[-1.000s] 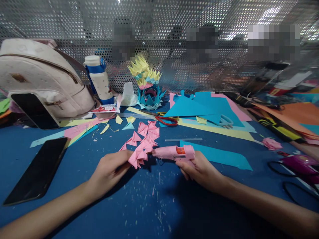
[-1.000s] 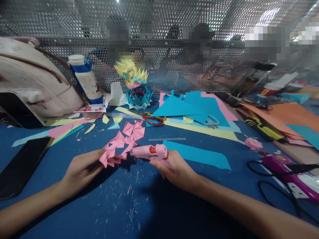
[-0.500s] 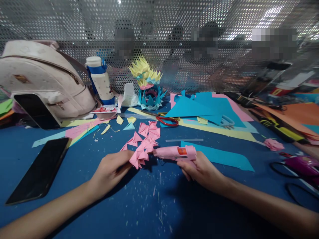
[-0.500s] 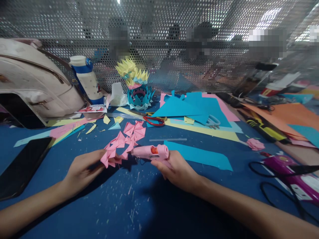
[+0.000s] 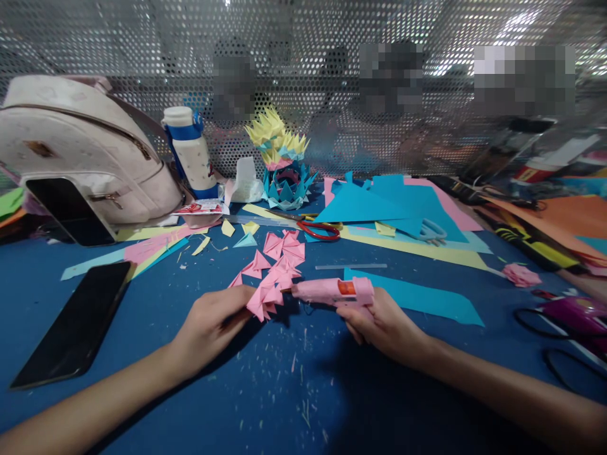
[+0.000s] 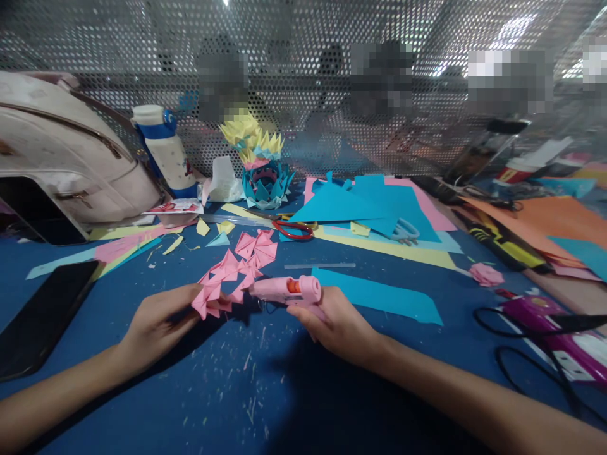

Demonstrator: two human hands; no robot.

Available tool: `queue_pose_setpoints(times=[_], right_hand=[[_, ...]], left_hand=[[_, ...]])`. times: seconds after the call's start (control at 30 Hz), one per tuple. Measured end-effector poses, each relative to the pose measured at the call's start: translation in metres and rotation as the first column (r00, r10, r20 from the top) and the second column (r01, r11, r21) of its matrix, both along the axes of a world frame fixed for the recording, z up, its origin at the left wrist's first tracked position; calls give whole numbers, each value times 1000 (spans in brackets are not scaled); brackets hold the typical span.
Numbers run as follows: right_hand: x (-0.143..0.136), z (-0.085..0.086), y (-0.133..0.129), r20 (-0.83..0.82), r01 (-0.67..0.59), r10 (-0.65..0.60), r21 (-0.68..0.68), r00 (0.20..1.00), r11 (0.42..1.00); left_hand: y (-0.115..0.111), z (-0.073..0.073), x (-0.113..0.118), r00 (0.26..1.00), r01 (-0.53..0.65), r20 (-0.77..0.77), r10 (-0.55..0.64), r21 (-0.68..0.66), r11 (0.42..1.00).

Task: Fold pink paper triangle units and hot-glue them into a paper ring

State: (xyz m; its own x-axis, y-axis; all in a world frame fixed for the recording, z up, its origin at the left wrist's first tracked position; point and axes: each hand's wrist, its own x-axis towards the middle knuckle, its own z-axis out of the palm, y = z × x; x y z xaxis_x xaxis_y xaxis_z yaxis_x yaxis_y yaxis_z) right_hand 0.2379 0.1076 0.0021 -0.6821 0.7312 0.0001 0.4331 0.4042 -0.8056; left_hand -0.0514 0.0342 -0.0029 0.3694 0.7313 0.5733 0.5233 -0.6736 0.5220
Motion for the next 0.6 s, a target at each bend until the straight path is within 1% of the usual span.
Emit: queue_pose_setpoints(times=[0.1, 0.23, 0.33, 0.5, 0.6], right_hand=[[-1, 0, 0, -8, 6, -6, -12, 1000, 1000], [-2, 2, 1, 14, 48, -48, -28, 999, 998], [-2, 1, 1, 0, 42, -42, -30, 999, 999], [-1, -2, 2, -7, 63, -64, -40, 998, 997], [-1, -2, 2, -14, 38, -38, -28, 999, 999]], left_hand=[[0, 1, 0, 1000, -21, -4, 21, -4, 1000], [0, 1, 0, 999, -46, -20, 46, 0, 999], [0, 2, 0, 999, -44, -15, 44, 20, 999], [0, 1, 0, 999, -39, -27, 38, -7, 999], [0, 1, 0, 999, -33, -37, 34, 16, 999]])
